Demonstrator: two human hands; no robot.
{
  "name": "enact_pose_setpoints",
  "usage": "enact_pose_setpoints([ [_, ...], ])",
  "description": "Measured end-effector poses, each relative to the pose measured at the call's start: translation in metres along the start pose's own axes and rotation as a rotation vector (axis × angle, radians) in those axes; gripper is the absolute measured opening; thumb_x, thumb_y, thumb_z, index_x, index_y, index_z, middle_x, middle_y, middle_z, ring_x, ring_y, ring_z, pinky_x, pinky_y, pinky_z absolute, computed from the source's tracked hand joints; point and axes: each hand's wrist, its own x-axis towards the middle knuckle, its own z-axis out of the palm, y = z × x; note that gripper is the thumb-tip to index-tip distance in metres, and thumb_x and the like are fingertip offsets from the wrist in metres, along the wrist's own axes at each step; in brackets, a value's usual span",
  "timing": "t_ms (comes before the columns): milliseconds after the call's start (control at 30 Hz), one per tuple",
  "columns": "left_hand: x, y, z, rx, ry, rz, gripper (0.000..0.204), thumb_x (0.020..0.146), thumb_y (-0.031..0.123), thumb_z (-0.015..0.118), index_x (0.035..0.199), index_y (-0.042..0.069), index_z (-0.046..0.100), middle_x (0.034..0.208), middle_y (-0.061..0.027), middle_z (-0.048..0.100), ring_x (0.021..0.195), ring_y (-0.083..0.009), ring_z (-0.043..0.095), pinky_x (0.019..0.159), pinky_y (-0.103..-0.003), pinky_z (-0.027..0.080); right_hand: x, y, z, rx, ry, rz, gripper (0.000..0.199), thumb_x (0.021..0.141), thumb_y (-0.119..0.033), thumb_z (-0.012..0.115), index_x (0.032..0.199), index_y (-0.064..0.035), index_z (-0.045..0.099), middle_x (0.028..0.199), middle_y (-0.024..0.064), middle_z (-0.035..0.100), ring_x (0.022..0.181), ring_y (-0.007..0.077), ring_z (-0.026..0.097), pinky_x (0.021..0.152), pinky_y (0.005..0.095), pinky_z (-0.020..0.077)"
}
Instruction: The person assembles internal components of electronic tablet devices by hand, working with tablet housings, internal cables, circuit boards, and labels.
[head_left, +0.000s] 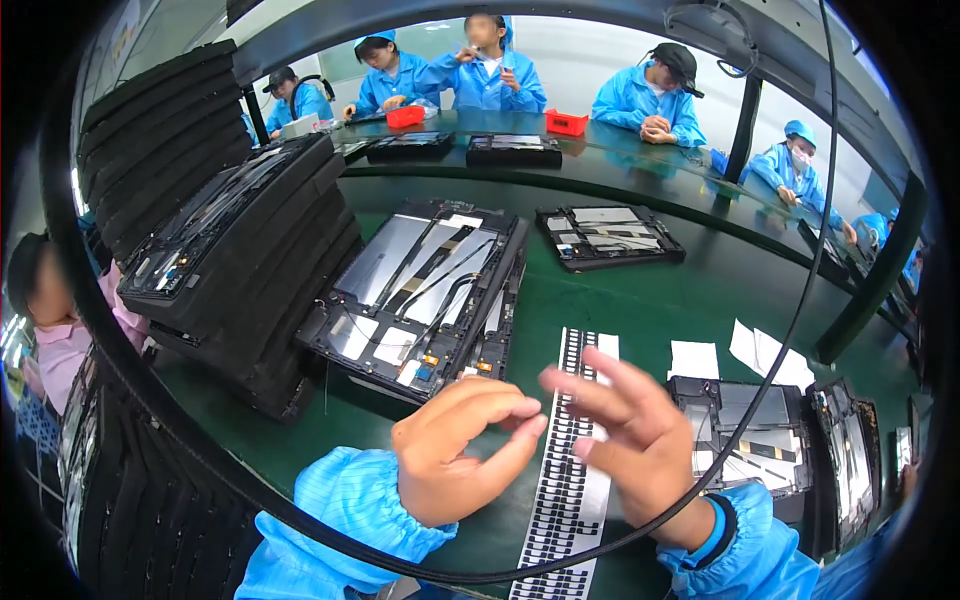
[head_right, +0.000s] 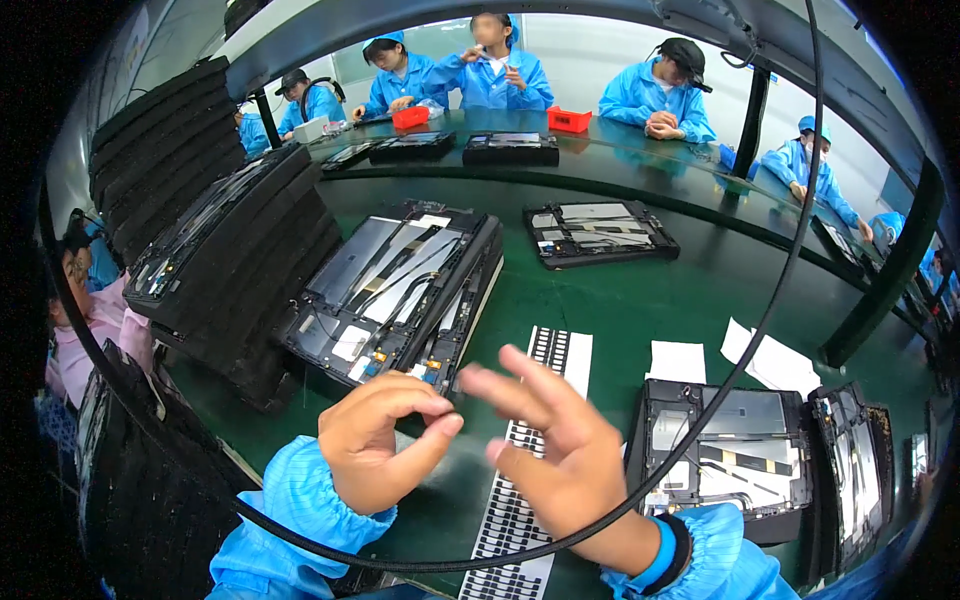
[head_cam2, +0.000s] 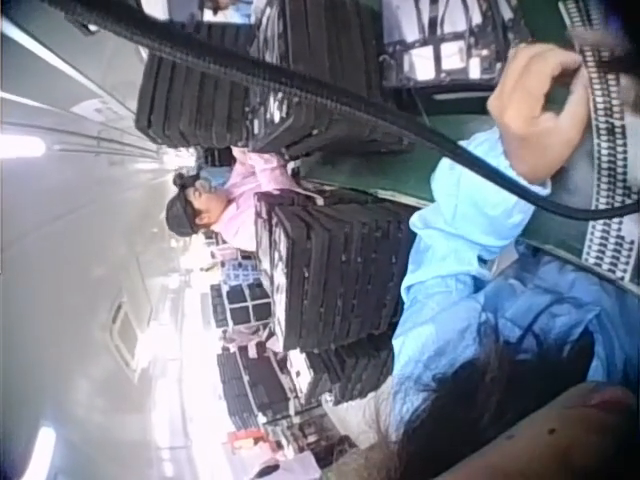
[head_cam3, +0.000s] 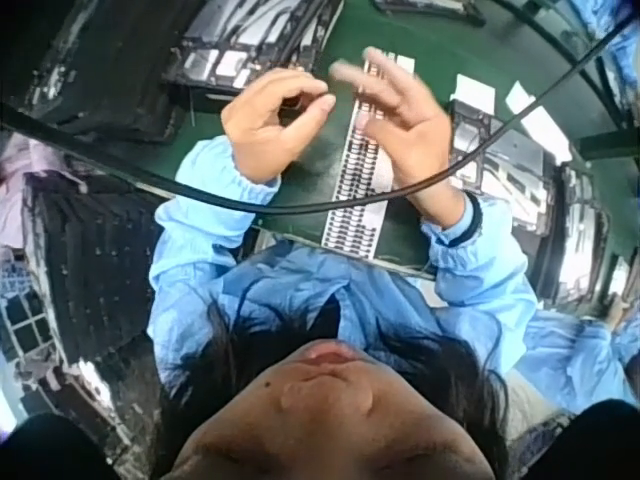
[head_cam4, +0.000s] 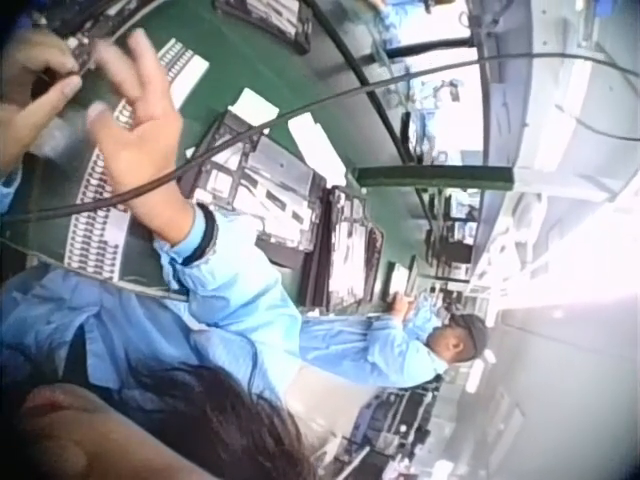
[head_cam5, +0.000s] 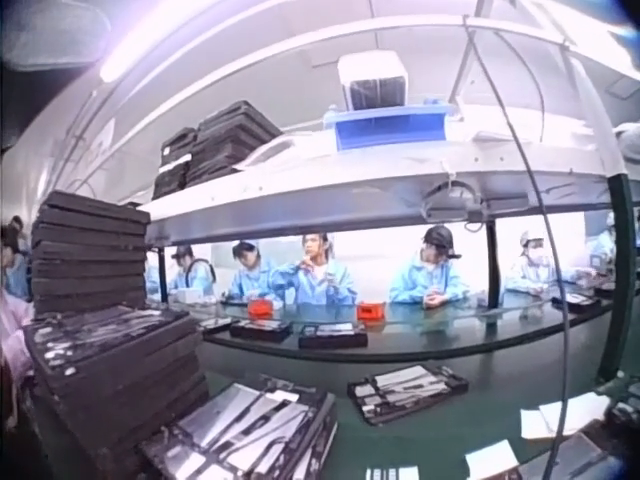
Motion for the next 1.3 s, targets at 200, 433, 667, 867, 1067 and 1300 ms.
enact_pose_setpoints([
  [200, -0.007, 0.012, -0.006, -0.035, -0.246, -0.127, 0.019, 0.063, -0.006, 0.066, 0.081, -0.002, 0.060, 0.073, -0.0103, 0.060, 0.062, -0.0163, 0.059, 0.054, -0.023, 0.048, 0.008, -0.007, -0.011, -0.404, -0.034, -0.013, 0.013, 0.070, -0.006, 0.065, 0.079, 0.0022, 0.062, 0.074, 0.0085, 0.057, 0.061, 0.0121, 0.055, 0.054, 0.0223, 0.0426],
  [433, -0.007, 0.003, -0.007, -0.043, -0.288, -0.225, 0.024, 0.064, -0.004, 0.066, 0.087, -0.002, 0.060, 0.086, -0.0131, 0.060, 0.066, -0.0175, 0.060, 0.056, -0.025, 0.050, 0.028, -0.007, -0.018, -0.515, -0.233, 0.023, 0.007, 0.072, -0.005, 0.061, 0.075, 0.0011, 0.060, 0.070, 0.0073, 0.056, 0.060, 0.0126, 0.054, 0.055, 0.0235, 0.0435],
  [667, -0.019, -0.014, -0.025, 0.280, -0.433, 0.129, 0.040, 0.063, -0.003, 0.065, 0.101, -0.002, 0.053, 0.113, -0.0243, 0.048, 0.074, -0.0262, 0.059, 0.060, -0.031, 0.049, 0.104, 0.014, -0.046, -0.367, -0.057, 0.128, 0.011, 0.075, -0.009, 0.058, 0.077, 0.0025, 0.061, 0.069, 0.0011, 0.059, 0.063, 0.0056, 0.051, 0.058, 0.0202, 0.0420],
  [867, -0.010, -0.017, -0.030, 0.236, -0.530, 0.428, 0.024, 0.069, 0.006, 0.053, 0.090, -0.006, 0.057, 0.095, -0.0188, 0.058, 0.082, -0.0291, 0.057, 0.064, -0.034, 0.047, 0.143, 0.027, -0.046, -0.303, -0.248, 0.122, 0.005, 0.068, -0.004, 0.060, 0.068, 0.0000, 0.061, 0.099, 0.0095, 0.056, 0.085, 0.0136, 0.050, 0.075, 0.0261, 0.0391],
  [1067, -0.011, -0.023, -0.028, 0.206, -0.510, 0.419, 0.023, 0.069, 0.006, 0.053, 0.089, -0.004, 0.058, 0.090, -0.0176, 0.060, 0.078, -0.0276, 0.058, 0.061, -0.034, 0.047, 0.155, 0.038, -0.050, -0.409, -0.355, 0.042, 0.006, 0.066, -0.005, 0.059, 0.067, 0.0004, 0.061, 0.094, 0.0086, 0.052, 0.087, 0.0162, 0.049, 0.078, 0.0265, 0.0372],
  [1300, -0.014, -0.026, -0.026, 0.219, -0.556, 0.376, 0.021, 0.073, 0.007, 0.050, 0.090, -0.003, 0.058, 0.092, -0.0161, 0.059, 0.081, -0.0268, 0.057, 0.064, -0.033, 0.047, 0.161, 0.047, -0.050, -0.441, -0.386, -0.031, 0.008, 0.065, -0.006, 0.058, 0.065, 0.0013, 0.060, 0.087, 0.0087, 0.051, 0.082, 0.0169, 0.050, 0.070, 0.0252, 0.0387],
])
